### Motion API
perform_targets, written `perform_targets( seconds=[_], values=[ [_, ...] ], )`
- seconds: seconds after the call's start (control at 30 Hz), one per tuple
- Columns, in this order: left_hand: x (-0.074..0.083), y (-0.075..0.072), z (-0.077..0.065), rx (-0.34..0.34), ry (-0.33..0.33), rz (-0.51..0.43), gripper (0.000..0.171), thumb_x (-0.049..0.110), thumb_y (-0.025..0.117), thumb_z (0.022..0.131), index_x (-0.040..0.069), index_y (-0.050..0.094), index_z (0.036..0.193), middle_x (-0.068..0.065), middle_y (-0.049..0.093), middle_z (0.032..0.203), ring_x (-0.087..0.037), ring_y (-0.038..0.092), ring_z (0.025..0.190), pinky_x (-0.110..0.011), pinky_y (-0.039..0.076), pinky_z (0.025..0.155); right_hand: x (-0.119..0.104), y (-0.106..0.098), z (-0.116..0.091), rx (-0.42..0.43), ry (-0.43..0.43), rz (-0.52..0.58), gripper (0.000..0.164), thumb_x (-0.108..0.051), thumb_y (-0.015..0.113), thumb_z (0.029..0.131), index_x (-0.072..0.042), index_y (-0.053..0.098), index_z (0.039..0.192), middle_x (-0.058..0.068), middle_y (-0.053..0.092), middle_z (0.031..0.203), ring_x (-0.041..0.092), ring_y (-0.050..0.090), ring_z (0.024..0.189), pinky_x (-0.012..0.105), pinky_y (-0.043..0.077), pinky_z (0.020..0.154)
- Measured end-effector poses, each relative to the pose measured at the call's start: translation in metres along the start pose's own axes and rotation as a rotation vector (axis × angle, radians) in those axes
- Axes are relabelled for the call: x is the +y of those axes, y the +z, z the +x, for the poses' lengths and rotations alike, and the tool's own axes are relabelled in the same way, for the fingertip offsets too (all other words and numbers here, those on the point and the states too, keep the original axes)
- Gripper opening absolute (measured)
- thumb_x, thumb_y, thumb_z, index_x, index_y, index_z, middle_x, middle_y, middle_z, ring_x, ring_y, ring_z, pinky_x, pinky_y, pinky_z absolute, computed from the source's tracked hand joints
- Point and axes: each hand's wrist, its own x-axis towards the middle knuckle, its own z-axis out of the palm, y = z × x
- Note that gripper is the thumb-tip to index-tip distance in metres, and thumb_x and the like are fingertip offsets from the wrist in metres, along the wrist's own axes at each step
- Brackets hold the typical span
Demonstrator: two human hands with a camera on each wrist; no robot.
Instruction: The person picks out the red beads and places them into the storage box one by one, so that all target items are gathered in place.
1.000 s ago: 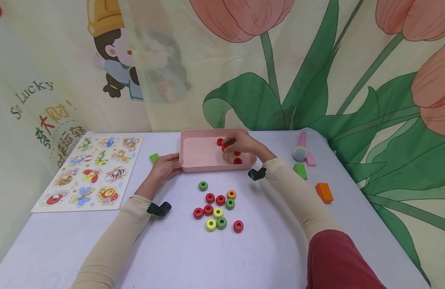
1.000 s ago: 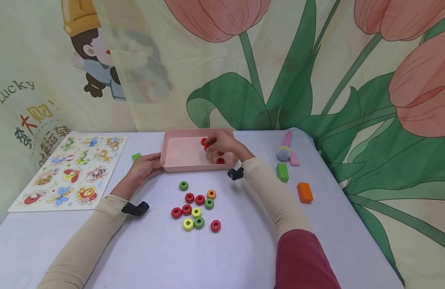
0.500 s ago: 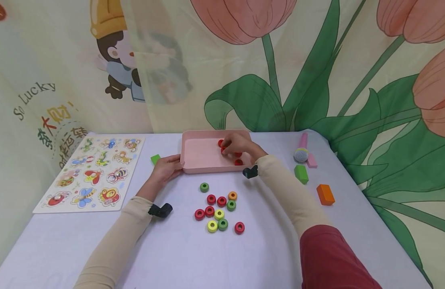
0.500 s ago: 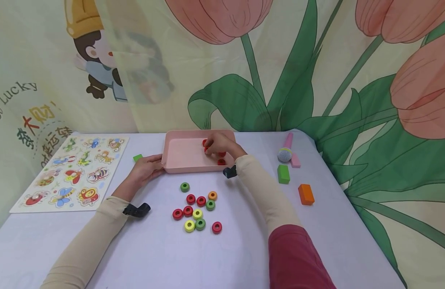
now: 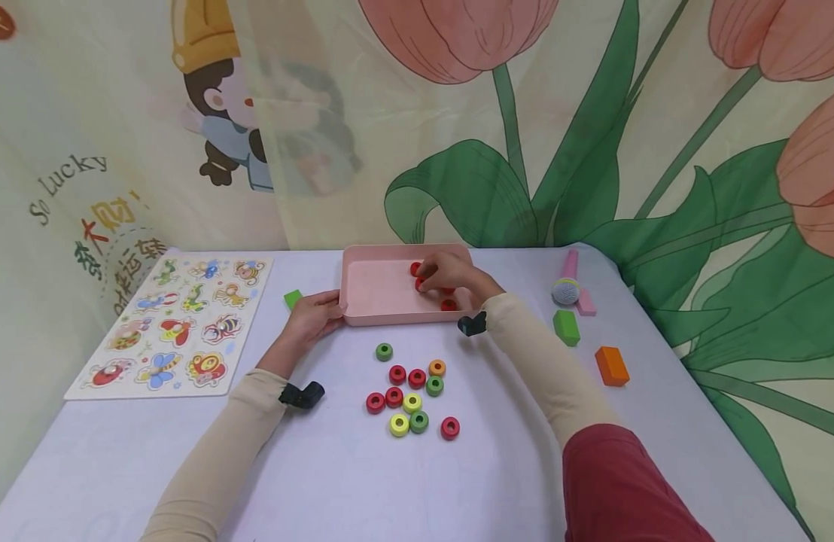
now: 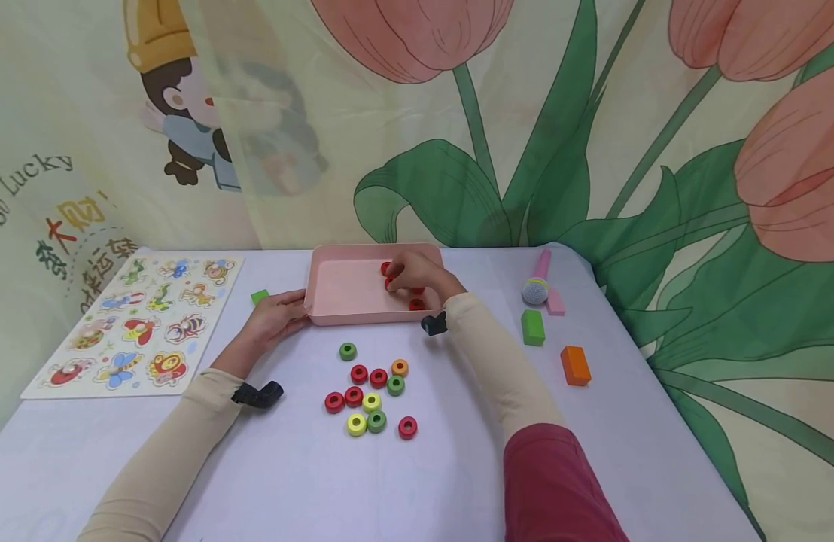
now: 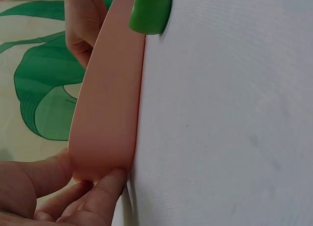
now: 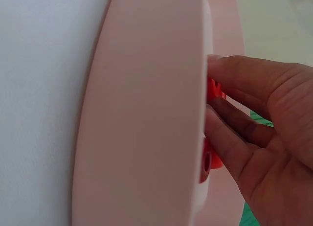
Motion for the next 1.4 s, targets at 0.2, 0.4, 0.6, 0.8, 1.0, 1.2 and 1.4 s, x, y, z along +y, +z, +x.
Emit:
perform_targets(
  seconds=[0.2,0.4,0.6,0.8,1.0,1.2,1.4],
  values=[
    [-0.001,0.003,0.0,0.005,-0.009,0.011,0.054,-0.003,0.052,0.099,-0.003,0.034,0.15,-0.024,0.037,0.15,-0.034,0.043,0.133,-0.041,0.04,0.107,0.007,-0.004,-0.009,0.025,-0.02,0.011,0.032,-0.018,0.076,0.088,-0.012,0.068,0.118,0.005,0.064,0.113,0.025,0.057,0.097,0.031,0.057,0.074],
    [-0.002,0.004,0.0,-0.001,-0.011,0.009,0.054,-0.003,0.052,0.099,-0.003,0.033,0.15,-0.023,0.036,0.151,-0.034,0.042,0.134,-0.041,0.04,0.107,0.013,-0.008,-0.026,0.037,-0.092,0.015,0.033,-0.018,0.073,0.09,-0.005,0.066,0.121,0.009,0.064,0.115,0.025,0.058,0.102,0.031,0.056,0.085],
    [-0.004,0.003,-0.001,0.001,-0.009,0.007,0.054,-0.004,0.051,0.099,-0.003,0.033,0.15,-0.023,0.036,0.151,-0.034,0.042,0.134,-0.041,0.04,0.107,0.018,-0.007,-0.042,0.057,-0.155,0.019,0.034,-0.014,0.071,0.092,-0.004,0.065,0.124,0.009,0.064,0.115,0.025,0.058,0.103,0.031,0.055,0.088],
    [-0.003,0.003,-0.001,-0.003,-0.01,0.025,0.054,-0.003,0.051,0.1,-0.002,0.033,0.15,-0.023,0.036,0.151,-0.033,0.042,0.134,-0.04,0.04,0.107,0.018,-0.001,-0.075,0.085,-0.209,-0.004,0.04,-0.017,0.073,0.091,-0.002,0.064,0.127,0.013,0.063,0.12,0.026,0.057,0.109,0.034,0.054,0.091],
    [-0.002,0.002,0.0,-0.008,0.0,0.02,0.054,-0.004,0.05,0.1,-0.003,0.032,0.151,-0.023,0.035,0.152,-0.034,0.041,0.134,-0.04,0.039,0.108,0.014,0.008,-0.113,0.091,-0.287,-0.017,0.037,-0.014,0.073,0.09,-0.001,0.065,0.124,0.015,0.063,0.118,0.027,0.058,0.11,0.037,0.053,0.094],
    [0.0,0.003,0.002,-0.014,-0.005,0.028,0.054,-0.003,0.05,0.1,-0.002,0.032,0.151,-0.022,0.036,0.151,-0.033,0.042,0.134,-0.039,0.04,0.107,0.015,0.02,-0.151,0.076,-0.318,-0.016,0.038,-0.013,0.075,0.089,-0.005,0.064,0.124,0.012,0.062,0.12,0.029,0.06,0.113,0.039,0.053,0.093],
    [0.004,0.001,0.002,-0.016,0.005,0.018,0.055,-0.004,0.05,0.1,-0.004,0.03,0.151,-0.024,0.034,0.152,-0.034,0.041,0.135,-0.04,0.039,0.108,0.018,0.038,-0.184,-0.017,-0.35,0.023,0.037,-0.014,0.075,0.089,-0.005,0.063,0.123,0.008,0.062,0.12,0.026,0.06,0.112,0.036,0.054,0.092]
  ],
)
